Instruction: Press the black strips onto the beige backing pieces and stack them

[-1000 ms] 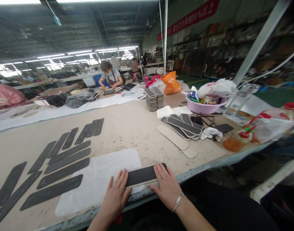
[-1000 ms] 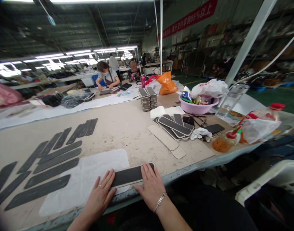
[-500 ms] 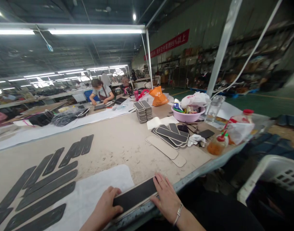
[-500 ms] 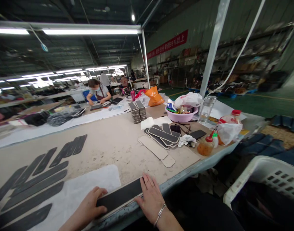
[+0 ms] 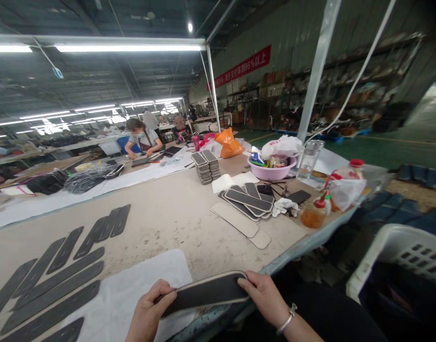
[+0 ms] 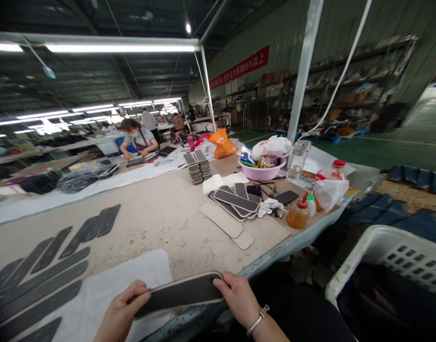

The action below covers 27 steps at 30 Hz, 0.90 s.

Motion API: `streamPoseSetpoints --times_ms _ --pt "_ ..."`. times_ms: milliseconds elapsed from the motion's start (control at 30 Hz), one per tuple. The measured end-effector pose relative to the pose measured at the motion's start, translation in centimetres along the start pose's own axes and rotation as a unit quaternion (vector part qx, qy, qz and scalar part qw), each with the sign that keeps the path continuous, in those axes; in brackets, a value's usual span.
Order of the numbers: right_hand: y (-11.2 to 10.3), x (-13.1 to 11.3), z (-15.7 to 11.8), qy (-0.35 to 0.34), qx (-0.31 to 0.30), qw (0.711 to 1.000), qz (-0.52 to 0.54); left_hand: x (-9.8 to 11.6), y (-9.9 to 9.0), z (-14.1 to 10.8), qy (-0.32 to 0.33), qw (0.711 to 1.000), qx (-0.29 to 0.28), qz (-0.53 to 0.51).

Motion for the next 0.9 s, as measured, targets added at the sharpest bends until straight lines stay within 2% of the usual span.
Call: streamPoseSetpoints --times_ms 67,133,200,267,367,467,533,633,767,900 --pt "-0.5 -0.4 0.4 -0.016 0.007 1.0 -0.004 0.1 0.6 0.5 -0.022 0.999 0.026 -0.028" --pt "-1.5 -1.0 1.5 -0.019 0.026 0.999 -0.004 0.2 1.0 0.9 -0.043 0.992 0.068 -0.099" --pt "-3.3 -1.7 3.4 0.008 0.077 0.997 -0.015 -0.2 1.4 1.2 -0.047 0.978 0.114 -0.169" --pt "-5.8 -2.1 6.1 0.054 0.156 0.985 -0.052 -1.1 1.7 1.2 -0.041 0.974 0.13 -0.182" --pt "-10.1 -1.7 10.7 0.09 0.221 0.964 -0.118 -2.9 2.2 0.5 -0.029 0.993 0.09 -0.076" --pt "-12.8 -0.4 13.5 0.11 0.244 0.94 -0.211 -4.0 2.8 -0.3 0.054 0.995 0.051 0.059" --pt "-12.6 0.6 13.9 0.098 0.242 0.925 -0.277 -4.0 3.2 -0.6 0.117 0.985 0.043 0.115" --pt "-10.0 1.9 13.0 0.061 0.188 0.915 -0.352 -3.5 3.6 -0.6 0.16 0.973 0.042 0.161" --pt "-6.2 3.2 12.0 0.046 0.119 0.902 -0.412 -3.2 3.9 -0.6 0.18 0.966 0.035 0.183" --pt "-5.5 3.3 12.6 0.057 0.109 0.886 -0.446 -3.2 3.9 -0.8 0.171 0.969 0.032 0.177"
Point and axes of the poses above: each hand's wrist, its own z-axis towards the middle knuckle, its own y-axis out of the palm, x = y × z, the point moved 1 cm from there along z, towards the middle knuckle, and after that the axes turned 3 degrees about -z, right-handed, at the moved point
